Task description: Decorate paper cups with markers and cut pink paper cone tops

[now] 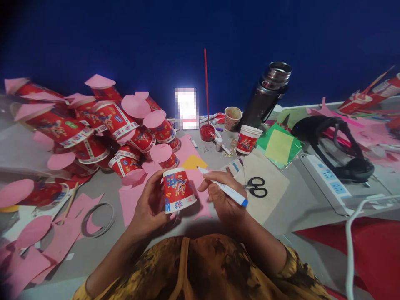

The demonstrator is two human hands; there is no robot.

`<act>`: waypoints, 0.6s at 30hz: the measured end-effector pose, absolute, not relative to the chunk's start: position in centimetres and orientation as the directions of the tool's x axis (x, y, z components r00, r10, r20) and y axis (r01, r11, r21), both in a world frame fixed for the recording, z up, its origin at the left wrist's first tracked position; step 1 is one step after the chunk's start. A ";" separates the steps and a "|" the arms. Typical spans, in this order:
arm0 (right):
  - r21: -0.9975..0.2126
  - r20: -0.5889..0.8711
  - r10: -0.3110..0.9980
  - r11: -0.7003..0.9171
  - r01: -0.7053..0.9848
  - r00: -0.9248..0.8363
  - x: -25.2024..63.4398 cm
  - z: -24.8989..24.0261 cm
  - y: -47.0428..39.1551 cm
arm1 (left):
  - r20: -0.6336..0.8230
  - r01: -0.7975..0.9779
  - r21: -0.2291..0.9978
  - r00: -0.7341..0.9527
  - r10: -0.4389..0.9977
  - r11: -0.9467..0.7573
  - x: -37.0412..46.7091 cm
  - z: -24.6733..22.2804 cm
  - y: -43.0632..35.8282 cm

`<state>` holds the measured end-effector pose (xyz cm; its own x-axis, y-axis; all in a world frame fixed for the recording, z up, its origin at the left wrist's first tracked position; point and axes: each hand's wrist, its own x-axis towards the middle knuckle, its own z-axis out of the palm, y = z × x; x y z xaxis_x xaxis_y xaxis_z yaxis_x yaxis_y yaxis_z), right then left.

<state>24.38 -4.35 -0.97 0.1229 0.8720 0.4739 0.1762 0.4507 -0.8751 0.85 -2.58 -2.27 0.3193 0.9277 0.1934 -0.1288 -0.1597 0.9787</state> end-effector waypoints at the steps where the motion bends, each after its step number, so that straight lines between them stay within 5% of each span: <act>1: -0.881 0.465 0.879 0.446 0.160 0.109 24.4 -0.9 -4.3 | 0.163 -0.138 0.983 0.318 0.934 -0.125 0.8 -2.1 -2.6; 12: -0.848 0.399 0.879 0.462 0.260 -0.262 24.8 -0.1 -2.7 | 0.045 -0.326 0.942 0.350 0.936 0.077 0.6 -2.5 -2.8; 18: -0.702 0.506 0.799 0.600 0.383 -0.324 25.1 -0.3 -2.1 | 0.167 -0.214 0.974 0.420 0.892 -0.081 0.0 -1.6 -2.3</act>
<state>25.07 -2.10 -0.33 -0.3240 0.7993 0.5060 0.3831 0.5999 -0.7023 -0.03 -2.34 -1.61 0.4204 0.8919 0.1666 -0.2137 -0.0811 0.9735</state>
